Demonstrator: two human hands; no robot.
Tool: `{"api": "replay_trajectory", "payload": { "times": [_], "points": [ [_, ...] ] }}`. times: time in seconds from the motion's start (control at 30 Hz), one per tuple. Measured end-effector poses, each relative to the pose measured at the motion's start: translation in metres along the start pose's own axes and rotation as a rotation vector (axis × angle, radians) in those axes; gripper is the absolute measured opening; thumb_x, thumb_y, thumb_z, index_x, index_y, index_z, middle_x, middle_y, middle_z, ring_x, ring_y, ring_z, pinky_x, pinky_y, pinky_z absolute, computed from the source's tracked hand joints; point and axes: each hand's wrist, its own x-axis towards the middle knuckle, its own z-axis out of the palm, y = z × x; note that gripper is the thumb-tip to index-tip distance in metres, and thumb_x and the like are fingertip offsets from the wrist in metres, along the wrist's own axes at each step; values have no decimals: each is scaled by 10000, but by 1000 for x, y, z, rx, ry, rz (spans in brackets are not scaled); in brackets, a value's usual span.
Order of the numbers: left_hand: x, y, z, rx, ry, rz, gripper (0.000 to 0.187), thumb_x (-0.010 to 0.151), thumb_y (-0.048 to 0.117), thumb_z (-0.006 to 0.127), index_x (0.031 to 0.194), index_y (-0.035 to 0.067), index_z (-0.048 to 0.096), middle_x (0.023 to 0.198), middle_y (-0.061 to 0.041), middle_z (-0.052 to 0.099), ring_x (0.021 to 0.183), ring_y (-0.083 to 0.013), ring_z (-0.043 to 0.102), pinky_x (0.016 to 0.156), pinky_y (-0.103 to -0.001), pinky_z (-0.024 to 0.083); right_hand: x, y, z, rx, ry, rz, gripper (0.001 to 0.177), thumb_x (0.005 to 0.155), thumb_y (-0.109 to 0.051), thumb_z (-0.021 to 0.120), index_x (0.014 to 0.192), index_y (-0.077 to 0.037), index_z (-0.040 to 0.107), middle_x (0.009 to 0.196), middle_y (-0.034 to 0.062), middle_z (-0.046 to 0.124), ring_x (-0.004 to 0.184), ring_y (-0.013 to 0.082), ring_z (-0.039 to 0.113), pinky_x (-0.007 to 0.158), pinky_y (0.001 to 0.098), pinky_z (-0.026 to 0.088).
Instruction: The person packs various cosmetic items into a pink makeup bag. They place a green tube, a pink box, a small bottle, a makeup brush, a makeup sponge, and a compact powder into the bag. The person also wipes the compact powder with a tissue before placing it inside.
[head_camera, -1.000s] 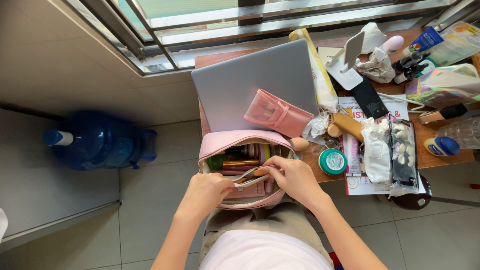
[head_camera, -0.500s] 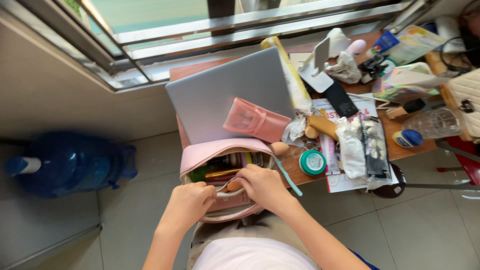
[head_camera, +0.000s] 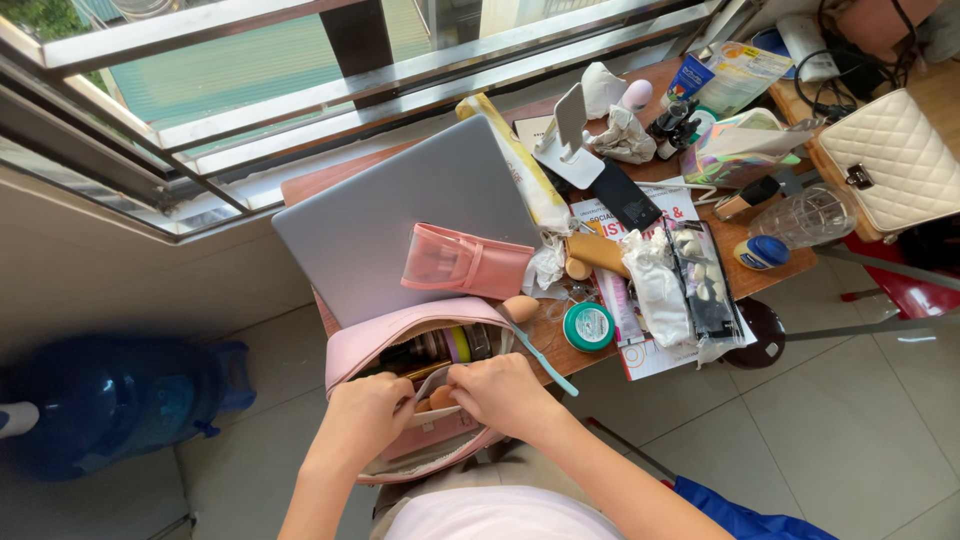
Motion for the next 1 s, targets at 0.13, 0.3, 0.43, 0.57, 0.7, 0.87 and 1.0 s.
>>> {"api": "replay_trajectory", "payload": {
  "times": [0.13,0.3,0.43,0.57,0.7,0.87,1.0],
  "points": [
    [6,1,-7,23,43,-19,123,852,195,663,834,106,745,827,-58,680,740,-288,695,676,-420,552,2,8,12,-185,-111,37,119,826,-226,743,807,-113,711,720,105,713,736,323,706,653,465,539],
    [7,0,-8,28,114,23,129,843,191,664,793,78,702,838,-72,664,712,-297,690,661,-422,555,8,6,17,-262,-55,1,127,858,-179,704,812,-68,662,703,99,691,697,310,704,597,450,532],
    [9,-1,-4,29,138,13,122,843,181,658,788,78,692,804,-79,667,719,-305,686,649,-431,555,3,9,14,-188,-19,-1,75,825,-150,699,838,-76,693,720,89,698,719,314,705,622,460,538],
    [8,0,1,43,87,4,151,875,189,650,787,68,670,807,-84,669,717,-307,687,662,-438,554,2,5,2,-122,-1,-9,136,794,-238,755,828,-107,735,741,90,699,725,309,704,627,443,544],
    [4,1,2,58,91,13,138,881,183,644,800,74,666,801,-81,669,718,-298,688,661,-432,554,2,-1,-30,104,128,147,208,753,-301,805,874,-137,764,731,47,711,702,270,722,625,404,555],
    [-7,5,-10,36,58,-6,181,871,280,713,858,100,692,809,-63,667,762,-281,692,670,-417,552,9,35,-51,-45,229,487,235,831,-296,794,1024,-177,732,898,28,701,829,256,723,705,410,555],
    [-17,14,-21,3,42,-46,429,726,373,825,1059,140,685,860,-65,669,822,-278,699,675,-410,548,5,72,-47,-174,131,431,472,777,-204,803,1230,-261,687,1071,61,641,955,301,691,755,462,550]
  ]
}}
